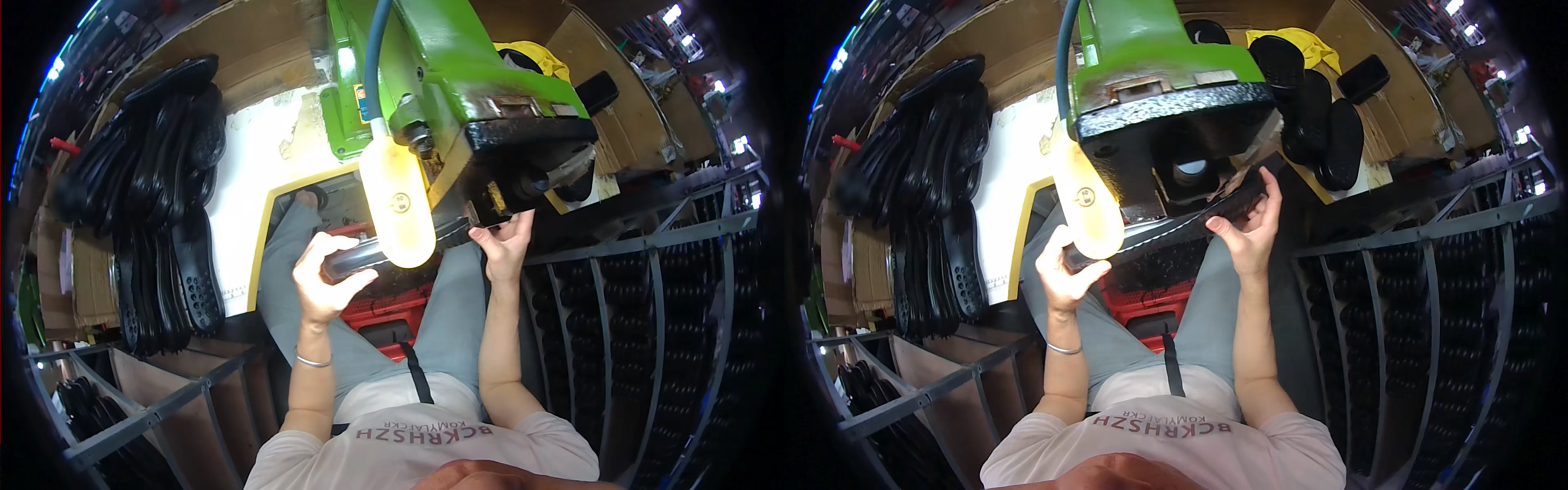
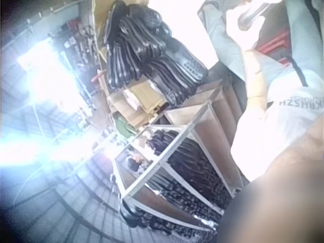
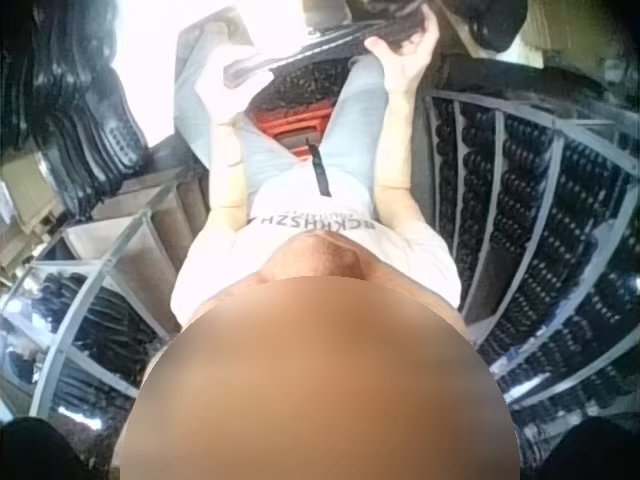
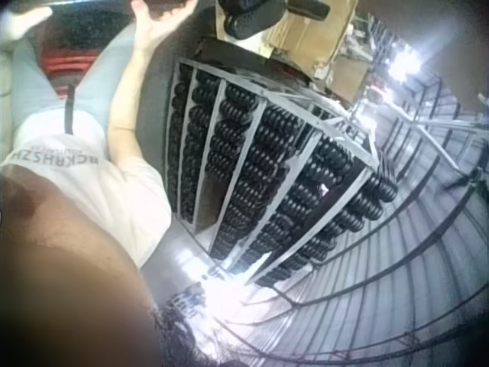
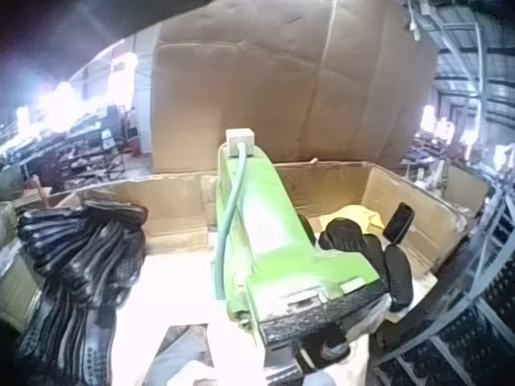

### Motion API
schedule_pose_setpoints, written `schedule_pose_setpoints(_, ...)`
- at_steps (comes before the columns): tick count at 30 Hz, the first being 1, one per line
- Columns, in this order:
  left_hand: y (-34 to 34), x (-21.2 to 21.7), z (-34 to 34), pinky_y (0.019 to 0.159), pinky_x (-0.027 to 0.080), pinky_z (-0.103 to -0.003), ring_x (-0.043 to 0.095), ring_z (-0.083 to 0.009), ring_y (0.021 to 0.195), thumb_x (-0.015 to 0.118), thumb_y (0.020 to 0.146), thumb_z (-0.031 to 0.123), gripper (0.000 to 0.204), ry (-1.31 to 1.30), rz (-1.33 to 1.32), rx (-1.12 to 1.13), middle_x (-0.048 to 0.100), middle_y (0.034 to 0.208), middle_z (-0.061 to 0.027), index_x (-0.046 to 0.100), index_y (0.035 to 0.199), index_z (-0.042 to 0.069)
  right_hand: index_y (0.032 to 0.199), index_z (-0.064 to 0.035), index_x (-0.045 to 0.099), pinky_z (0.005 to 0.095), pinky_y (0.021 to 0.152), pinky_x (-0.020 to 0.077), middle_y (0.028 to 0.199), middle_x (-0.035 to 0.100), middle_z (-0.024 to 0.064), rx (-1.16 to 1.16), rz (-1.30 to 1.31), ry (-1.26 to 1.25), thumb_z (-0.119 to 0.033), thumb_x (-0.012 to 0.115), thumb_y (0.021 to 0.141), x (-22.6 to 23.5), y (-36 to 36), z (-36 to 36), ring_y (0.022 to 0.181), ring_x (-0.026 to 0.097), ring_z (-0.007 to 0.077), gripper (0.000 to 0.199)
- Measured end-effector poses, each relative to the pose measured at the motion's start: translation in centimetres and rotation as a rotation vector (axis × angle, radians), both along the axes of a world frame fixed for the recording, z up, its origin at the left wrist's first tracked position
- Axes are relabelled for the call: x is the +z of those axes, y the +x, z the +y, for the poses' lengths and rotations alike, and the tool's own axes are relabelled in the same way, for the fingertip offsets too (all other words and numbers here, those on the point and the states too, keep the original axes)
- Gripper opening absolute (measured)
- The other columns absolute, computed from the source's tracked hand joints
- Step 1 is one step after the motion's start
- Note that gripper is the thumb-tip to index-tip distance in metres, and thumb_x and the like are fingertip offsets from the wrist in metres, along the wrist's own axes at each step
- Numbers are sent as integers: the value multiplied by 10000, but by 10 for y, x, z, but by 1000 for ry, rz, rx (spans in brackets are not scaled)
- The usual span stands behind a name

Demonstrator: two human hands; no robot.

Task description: Processing rubber shoe soles using an industrial machine.

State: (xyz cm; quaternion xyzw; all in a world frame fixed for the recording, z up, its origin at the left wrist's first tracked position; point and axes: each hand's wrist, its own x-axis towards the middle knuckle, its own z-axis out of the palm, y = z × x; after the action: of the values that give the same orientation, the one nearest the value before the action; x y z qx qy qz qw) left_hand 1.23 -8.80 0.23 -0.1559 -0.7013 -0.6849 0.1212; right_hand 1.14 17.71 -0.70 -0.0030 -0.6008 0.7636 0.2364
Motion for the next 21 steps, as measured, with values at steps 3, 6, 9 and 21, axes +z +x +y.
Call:
schedule_pose_setpoints(3,0,-6,-23,702,493,-275,601,-164,802,835,600,4,403,-41,-20,10,606,886,-85,635,949,-22,1421,-7,239,322,900,502,1192,517,151,-12,25,32,-45,871,638,-9,1,-18,1047,573,221,1007)
schedule_pose_setpoints(6,2,-15,-44,698,457,-257,567,-146,775,825,586,2,424,-25,-31,47,575,859,-64,632,963,-13,1381,14,275,314,860,523,1190,525,160,-25,33,15,-25,869,634,-14,6,-37,1005,598,216,955)
schedule_pose_setpoints(9,4,-30,-60,703,439,-244,549,-134,780,817,583,-12,431,106,-95,11,552,865,-49,622,967,-2,1300,25,349,311,804,541,1138,559,160,-48,69,57,63,834,627,-15,11,-52,955,625,211,830)
schedule_pose_setpoints(21,-14,-50,-11,918,481,-397,643,-331,888,815,655,138,338,-520,-18,-89,663,890,-149,651,927,21,1105,6,576,341,721,541,959,651,147,-377,394,714,10,876,561,-24,7,-69,837,647,299,622)
